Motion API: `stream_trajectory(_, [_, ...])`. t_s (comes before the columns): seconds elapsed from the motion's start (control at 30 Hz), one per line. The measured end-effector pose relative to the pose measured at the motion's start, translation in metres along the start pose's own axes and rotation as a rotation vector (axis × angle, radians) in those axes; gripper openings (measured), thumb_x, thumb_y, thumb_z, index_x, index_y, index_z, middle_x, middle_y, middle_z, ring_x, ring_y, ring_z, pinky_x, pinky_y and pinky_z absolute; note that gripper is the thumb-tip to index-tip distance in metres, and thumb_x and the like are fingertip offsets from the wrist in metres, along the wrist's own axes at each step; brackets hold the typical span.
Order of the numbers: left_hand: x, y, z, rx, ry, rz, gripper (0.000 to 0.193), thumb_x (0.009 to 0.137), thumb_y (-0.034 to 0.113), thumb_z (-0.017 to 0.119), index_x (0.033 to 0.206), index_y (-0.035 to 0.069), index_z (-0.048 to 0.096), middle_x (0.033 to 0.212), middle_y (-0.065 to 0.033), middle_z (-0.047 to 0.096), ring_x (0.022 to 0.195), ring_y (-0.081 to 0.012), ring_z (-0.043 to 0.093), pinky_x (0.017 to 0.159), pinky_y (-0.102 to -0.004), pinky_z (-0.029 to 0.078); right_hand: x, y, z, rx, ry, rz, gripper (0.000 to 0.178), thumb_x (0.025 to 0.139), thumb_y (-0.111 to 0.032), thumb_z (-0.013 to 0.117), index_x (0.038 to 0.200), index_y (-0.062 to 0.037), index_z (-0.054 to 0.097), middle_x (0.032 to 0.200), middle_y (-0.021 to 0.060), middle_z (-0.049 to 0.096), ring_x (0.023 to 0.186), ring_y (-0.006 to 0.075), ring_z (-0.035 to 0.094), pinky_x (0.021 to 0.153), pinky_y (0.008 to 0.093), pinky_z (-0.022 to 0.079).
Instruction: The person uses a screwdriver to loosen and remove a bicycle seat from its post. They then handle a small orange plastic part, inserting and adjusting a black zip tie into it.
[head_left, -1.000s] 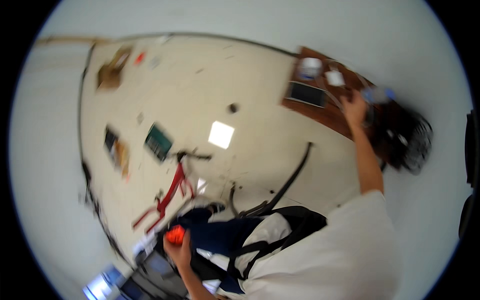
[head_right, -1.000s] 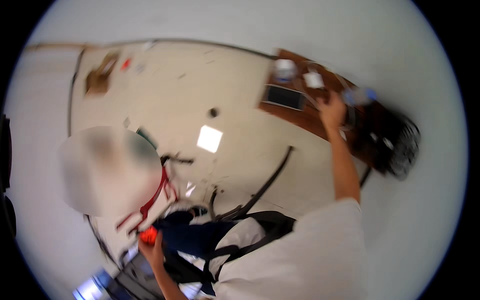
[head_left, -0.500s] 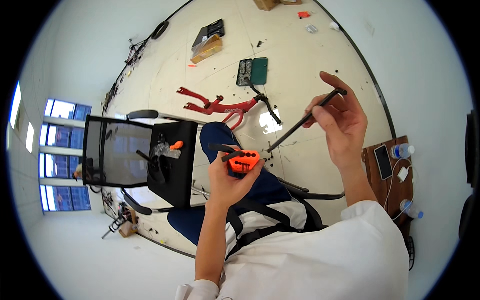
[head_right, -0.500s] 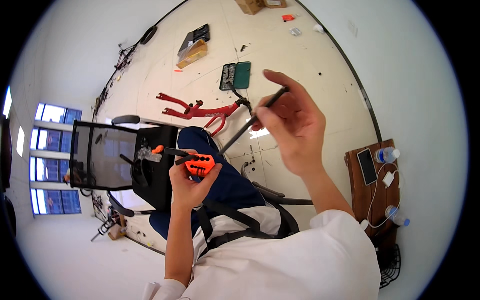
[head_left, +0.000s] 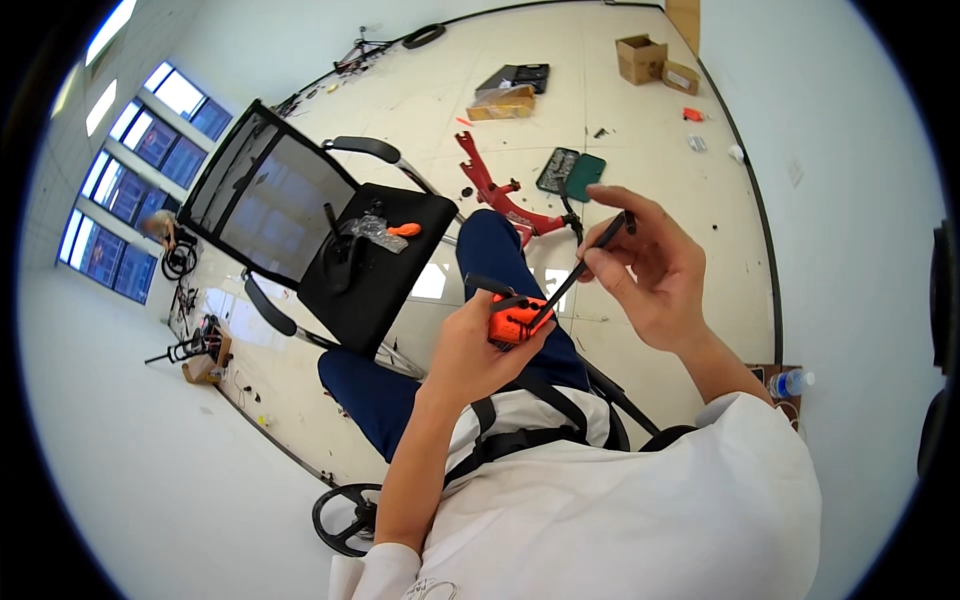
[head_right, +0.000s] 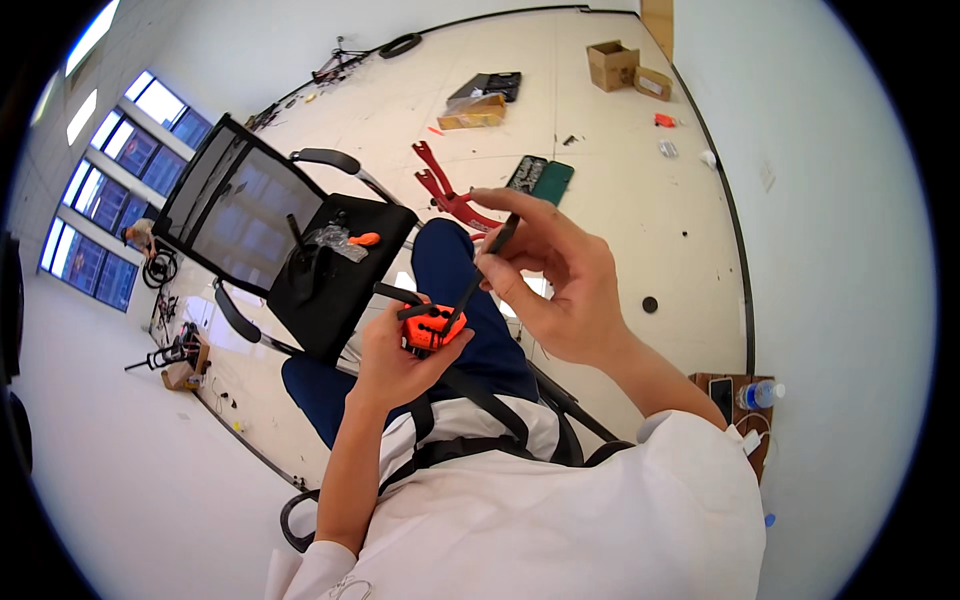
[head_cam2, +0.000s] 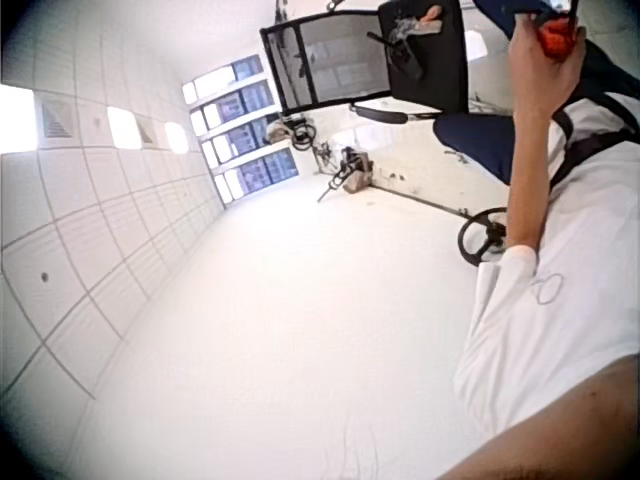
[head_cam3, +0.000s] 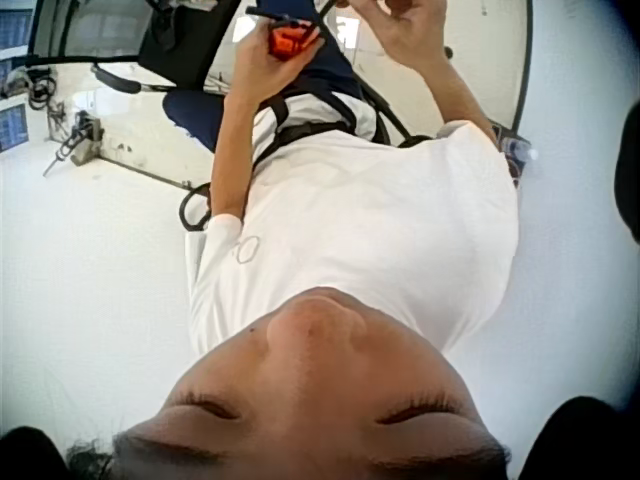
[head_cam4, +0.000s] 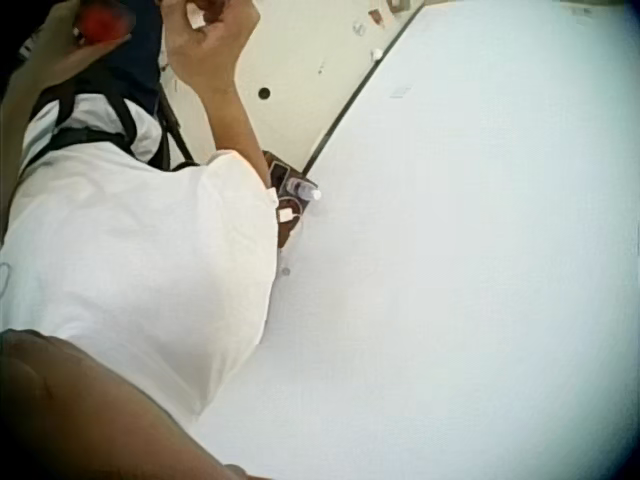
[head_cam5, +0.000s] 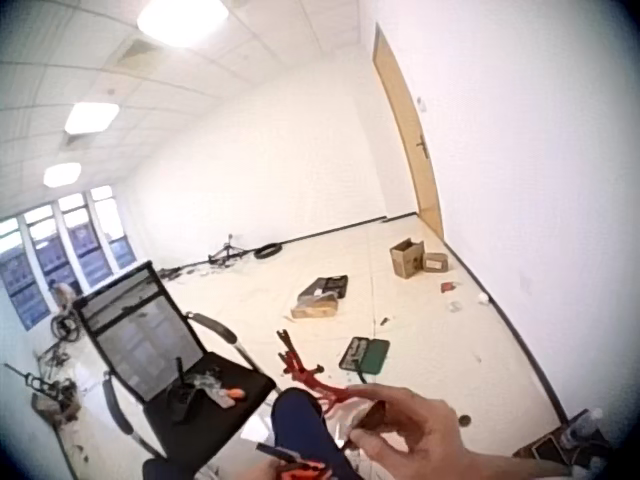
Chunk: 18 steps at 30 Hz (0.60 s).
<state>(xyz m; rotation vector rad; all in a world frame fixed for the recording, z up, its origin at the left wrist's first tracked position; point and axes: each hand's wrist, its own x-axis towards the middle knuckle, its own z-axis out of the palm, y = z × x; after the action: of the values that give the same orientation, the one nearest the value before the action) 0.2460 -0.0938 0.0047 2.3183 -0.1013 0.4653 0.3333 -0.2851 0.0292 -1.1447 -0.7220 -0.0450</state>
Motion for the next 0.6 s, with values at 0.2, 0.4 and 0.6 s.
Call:
stream_trajectory(0.2, [-0.017,0.003,-0.018,-0.102,0.12,-0.01,0.041,0.072,0.016,0.085,0.094,-0.002,0.055,0.07,-0.0047,0.064,0.062,-0.0085,0.06,0.058,-0.0232,0.048,0.015,-0.013,0.018,-0.035,-0.058,-0.092,0.042,0.088,0.004,0.06,0.13,0.0023,0.052,0.09,0.0098,0.064,0.083,0.0146,0.067,0.076,0.0281,0.057])
stream_trajectory(0.4, [-0.023,-0.003,-0.024,-0.032,0.144,0.025,0.04,0.073,0.016,0.085,0.094,-0.002,0.055,0.068,-0.0055,0.064,0.061,-0.0093,0.061,0.057,-0.024,0.049,0.017,-0.012,0.029,-0.095,-0.115,-0.194,0.041,0.087,0.005,0.06,0.128,0.0026,0.053,0.091,0.0086,0.065,0.08,0.0129,0.066,0.073,0.0276,0.057])
stream_trajectory(0.6, [-0.022,-0.004,-0.015,-0.02,0.18,0.026,0.044,0.075,0.02,0.084,0.095,-0.002,0.053,0.076,-0.0135,0.066,0.064,-0.0227,0.067,0.059,-0.0325,0.053,0.02,-0.014,0.038,-0.37,-0.328,-0.207,0.045,0.08,0.008,0.063,0.123,-0.0049,0.061,0.085,0.0096,0.067,0.072,0.0134,0.067,0.07,0.0247,0.056])
